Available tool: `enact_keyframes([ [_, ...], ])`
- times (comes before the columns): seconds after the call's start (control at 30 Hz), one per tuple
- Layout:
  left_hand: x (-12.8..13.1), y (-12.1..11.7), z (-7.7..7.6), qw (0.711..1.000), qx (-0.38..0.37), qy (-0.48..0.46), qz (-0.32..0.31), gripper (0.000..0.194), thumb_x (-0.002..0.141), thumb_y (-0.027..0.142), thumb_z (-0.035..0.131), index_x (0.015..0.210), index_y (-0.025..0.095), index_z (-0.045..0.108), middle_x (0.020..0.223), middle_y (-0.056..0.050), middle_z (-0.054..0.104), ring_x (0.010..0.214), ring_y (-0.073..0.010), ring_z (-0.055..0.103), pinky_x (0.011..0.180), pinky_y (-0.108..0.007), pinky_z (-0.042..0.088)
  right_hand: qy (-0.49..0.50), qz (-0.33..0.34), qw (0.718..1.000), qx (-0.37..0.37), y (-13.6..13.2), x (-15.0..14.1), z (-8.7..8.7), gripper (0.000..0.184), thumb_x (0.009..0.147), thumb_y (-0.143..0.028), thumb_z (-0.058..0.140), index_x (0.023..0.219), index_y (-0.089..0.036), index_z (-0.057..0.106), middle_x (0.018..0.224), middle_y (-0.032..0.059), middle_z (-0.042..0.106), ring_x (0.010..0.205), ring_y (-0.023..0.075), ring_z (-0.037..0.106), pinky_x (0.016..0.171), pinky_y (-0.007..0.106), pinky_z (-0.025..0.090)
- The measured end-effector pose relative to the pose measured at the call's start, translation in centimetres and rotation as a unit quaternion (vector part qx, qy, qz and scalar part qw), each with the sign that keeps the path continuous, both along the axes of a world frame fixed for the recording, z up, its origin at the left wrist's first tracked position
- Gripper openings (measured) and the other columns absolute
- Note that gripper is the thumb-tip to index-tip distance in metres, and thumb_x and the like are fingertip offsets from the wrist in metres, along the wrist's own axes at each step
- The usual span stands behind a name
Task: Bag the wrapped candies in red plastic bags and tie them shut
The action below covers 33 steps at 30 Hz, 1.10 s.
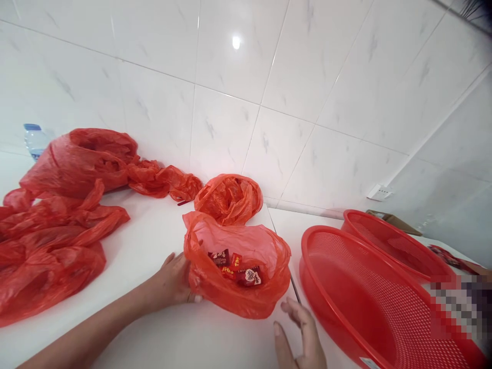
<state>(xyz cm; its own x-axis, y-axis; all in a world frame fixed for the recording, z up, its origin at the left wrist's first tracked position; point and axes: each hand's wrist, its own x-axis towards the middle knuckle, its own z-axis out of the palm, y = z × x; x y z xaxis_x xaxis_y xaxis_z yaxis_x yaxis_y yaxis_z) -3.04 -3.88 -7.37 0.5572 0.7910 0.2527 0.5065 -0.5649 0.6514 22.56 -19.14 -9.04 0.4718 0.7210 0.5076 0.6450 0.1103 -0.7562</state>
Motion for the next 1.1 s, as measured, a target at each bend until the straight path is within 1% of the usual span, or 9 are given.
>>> enact_keyframes([
  [0.1, 0.6, 0.2, 3.1, 0.977, -0.154, -0.128, -0.075, 0.096, 0.072, 0.060, 0.061, 0.147, 0.031, 0.009, 0.146, -0.011, 0.039, 0.130, -0.0310, 0.042, 0.097, -0.043, 0.045, 0.001, 0.009, 1.000, 0.007, 1.5, 1.1, 3.4, 0.043, 0.081, -0.041, 0.058, 0.117, -0.019, 0.050, 0.117, 0.0132, 0.057, 0.104, 0.0261, 0.057, 0.088, 0.041, 0.047],
  [0.17, 1.3, 0.0, 4.9, 0.959, -0.196, -0.186, -0.080, 0.100, 0.072, 0.060, 0.063, 0.148, 0.032, 0.003, 0.150, -0.010, 0.032, 0.135, -0.0300, 0.035, 0.101, -0.042, 0.042, 0.011, 0.010, 1.000, -0.003, 3.0, 1.4, 4.8, 0.054, 0.079, -0.041, 0.061, 0.126, -0.019, 0.044, 0.126, 0.0150, 0.052, 0.109, 0.0264, 0.055, 0.086, 0.040, 0.048],
  [0.27, 2.5, -0.5, 6.3, 0.941, -0.214, -0.256, -0.060, 0.102, 0.071, 0.054, 0.067, 0.148, 0.031, 0.004, 0.149, -0.012, 0.034, 0.133, -0.0308, 0.038, 0.100, -0.043, 0.043, 0.035, 0.007, 0.999, -0.031, 5.4, 1.6, 5.2, 0.066, 0.076, -0.042, 0.063, 0.132, -0.015, 0.040, 0.131, 0.0186, 0.048, 0.113, 0.0277, 0.053, 0.082, 0.037, 0.049],
  [0.37, 3.1, -0.9, 6.4, 0.931, -0.223, -0.288, -0.009, 0.091, 0.074, 0.048, 0.067, 0.146, 0.027, 0.016, 0.139, -0.011, 0.049, 0.123, -0.0295, 0.050, 0.094, -0.041, 0.048, 0.046, 0.046, 0.994, -0.083, 7.2, 1.6, 5.1, 0.038, 0.079, -0.042, 0.059, 0.105, -0.015, 0.058, 0.106, 0.0127, 0.062, 0.096, 0.0241, 0.060, 0.078, 0.034, 0.049],
  [0.47, 2.8, -1.0, 6.3, 0.927, -0.258, -0.267, 0.043, 0.070, 0.076, 0.049, 0.064, 0.135, 0.021, 0.041, 0.115, -0.009, 0.066, 0.108, -0.0289, 0.062, 0.089, -0.040, 0.051, 0.057, 0.088, 0.989, -0.105, 7.7, 1.9, 6.2, 0.024, 0.081, -0.042, 0.055, 0.078, -0.018, 0.058, 0.082, 0.0039, 0.062, 0.076, 0.0185, 0.059, 0.070, 0.030, 0.047],
  [0.57, 1.9, -0.7, 6.9, 0.923, -0.255, -0.280, 0.069, 0.054, 0.078, 0.051, 0.061, 0.121, 0.018, 0.056, 0.098, -0.006, 0.071, 0.096, -0.0271, 0.066, 0.083, -0.037, 0.052, 0.113, 0.081, 0.988, -0.067, 7.4, 2.3, 8.5, 0.025, 0.080, -0.044, 0.056, 0.077, -0.019, 0.055, 0.076, 0.0001, 0.059, 0.070, 0.0158, 0.055, 0.063, 0.026, 0.044],
  [0.73, 0.7, 0.3, 9.5, 0.904, -0.181, -0.371, 0.109, 0.043, 0.084, 0.050, 0.055, 0.113, 0.019, 0.063, 0.096, -0.004, 0.070, 0.088, -0.0210, 0.065, 0.078, -0.031, 0.051, 0.190, 0.046, 0.979, 0.064, 7.1, 3.0, 11.5, 0.025, 0.081, -0.044, 0.057, 0.086, -0.019, 0.056, 0.086, 0.0007, 0.061, 0.077, 0.0147, 0.056, 0.068, 0.026, 0.044],
  [0.97, -0.4, -0.1, 11.0, 0.897, -0.193, -0.394, 0.059, 0.041, 0.084, 0.050, 0.055, 0.108, 0.018, 0.066, 0.098, -0.007, 0.070, 0.090, -0.0238, 0.065, 0.079, -0.032, 0.052, 0.227, 0.031, 0.970, 0.077, 6.7, 3.4, 11.1, 0.024, 0.081, -0.044, 0.059, 0.090, -0.021, 0.058, 0.089, 0.0008, 0.063, 0.081, 0.0162, 0.057, 0.075, 0.030, 0.046],
  [1.1, -2.4, -1.3, 10.8, 0.926, -0.187, -0.328, 0.025, 0.051, 0.081, 0.048, 0.059, 0.127, 0.028, 0.055, 0.125, -0.005, 0.061, 0.115, -0.0310, 0.054, 0.089, -0.034, 0.049, 0.225, 0.041, 0.970, 0.080, 5.7, 3.3, 10.0, 0.032, 0.080, -0.043, 0.060, 0.106, -0.025, 0.057, 0.113, 0.0039, 0.061, 0.103, 0.0202, 0.056, 0.086, 0.034, 0.045],
])
